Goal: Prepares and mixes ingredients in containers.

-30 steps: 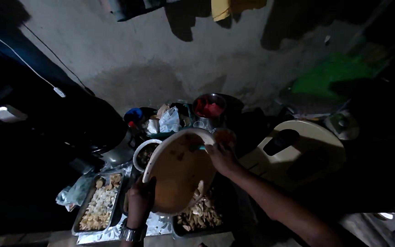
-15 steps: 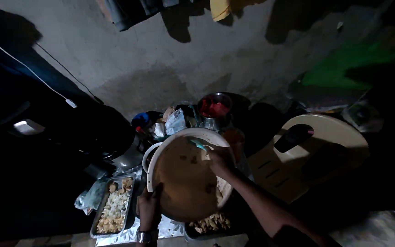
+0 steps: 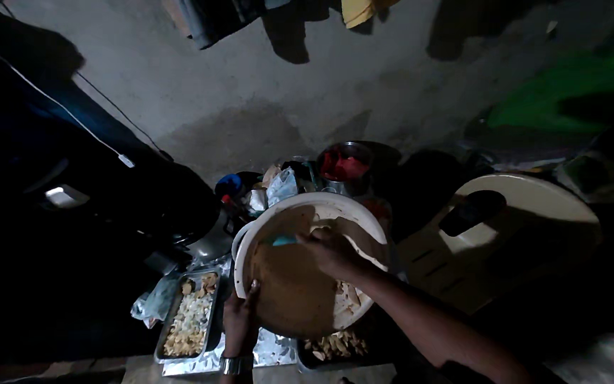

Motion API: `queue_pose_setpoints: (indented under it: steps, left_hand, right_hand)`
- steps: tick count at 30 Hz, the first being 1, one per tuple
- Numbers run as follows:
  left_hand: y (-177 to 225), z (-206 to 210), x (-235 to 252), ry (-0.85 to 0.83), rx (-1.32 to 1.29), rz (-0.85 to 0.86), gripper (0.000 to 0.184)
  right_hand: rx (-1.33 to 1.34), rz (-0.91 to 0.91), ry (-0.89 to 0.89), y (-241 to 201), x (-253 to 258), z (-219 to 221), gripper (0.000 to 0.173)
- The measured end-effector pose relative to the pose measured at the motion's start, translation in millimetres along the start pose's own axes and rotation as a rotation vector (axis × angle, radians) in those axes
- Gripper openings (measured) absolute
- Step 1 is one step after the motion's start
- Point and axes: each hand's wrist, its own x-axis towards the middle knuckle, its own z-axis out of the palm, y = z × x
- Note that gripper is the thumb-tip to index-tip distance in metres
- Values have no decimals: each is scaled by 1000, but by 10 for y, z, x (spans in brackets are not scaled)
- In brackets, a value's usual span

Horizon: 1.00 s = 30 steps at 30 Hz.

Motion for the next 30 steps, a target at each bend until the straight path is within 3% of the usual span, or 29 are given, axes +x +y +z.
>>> queue_pose_setpoints:
  steps: [3, 6, 10, 13, 16, 18, 23, 27, 30]
  left_hand:
    - [84, 48, -10, -5, 13, 17, 30]
    - [72, 22, 0, 1, 62, 46, 29]
    - [-6, -4, -16, 11, 57, 64, 29]
    - [-2, 62, -65, -6, -12, 62, 28]
    - [35, 143, -84, -2, -15, 74, 28]
    - [34, 158, -64, 1, 2, 90, 28]
    - [28, 149, -91, 0, 45, 105, 27]
    - [29, 172, -103, 25, 72, 108, 29]
    - [23, 152, -89, 26, 83, 103, 30]
  right_hand:
    - [-34, -91, -228, -51, -178, 209, 58]
    - [-42, -38, -426, -12, -414, 244, 52]
    - [-20, 202, -211, 155, -420, -160, 57]
    - [-50, 273, 36, 360, -346, -121, 52]
    - [-53, 211, -286, 295, -495, 56, 57]
    - [-31, 189, -388, 227, -583, 84, 59]
    - [-75, 331, -26, 279, -480, -172, 54]
    - [-145, 289, -319, 243, -681, -89, 54]
    - [-161, 354, -186, 235, -666, -204, 61]
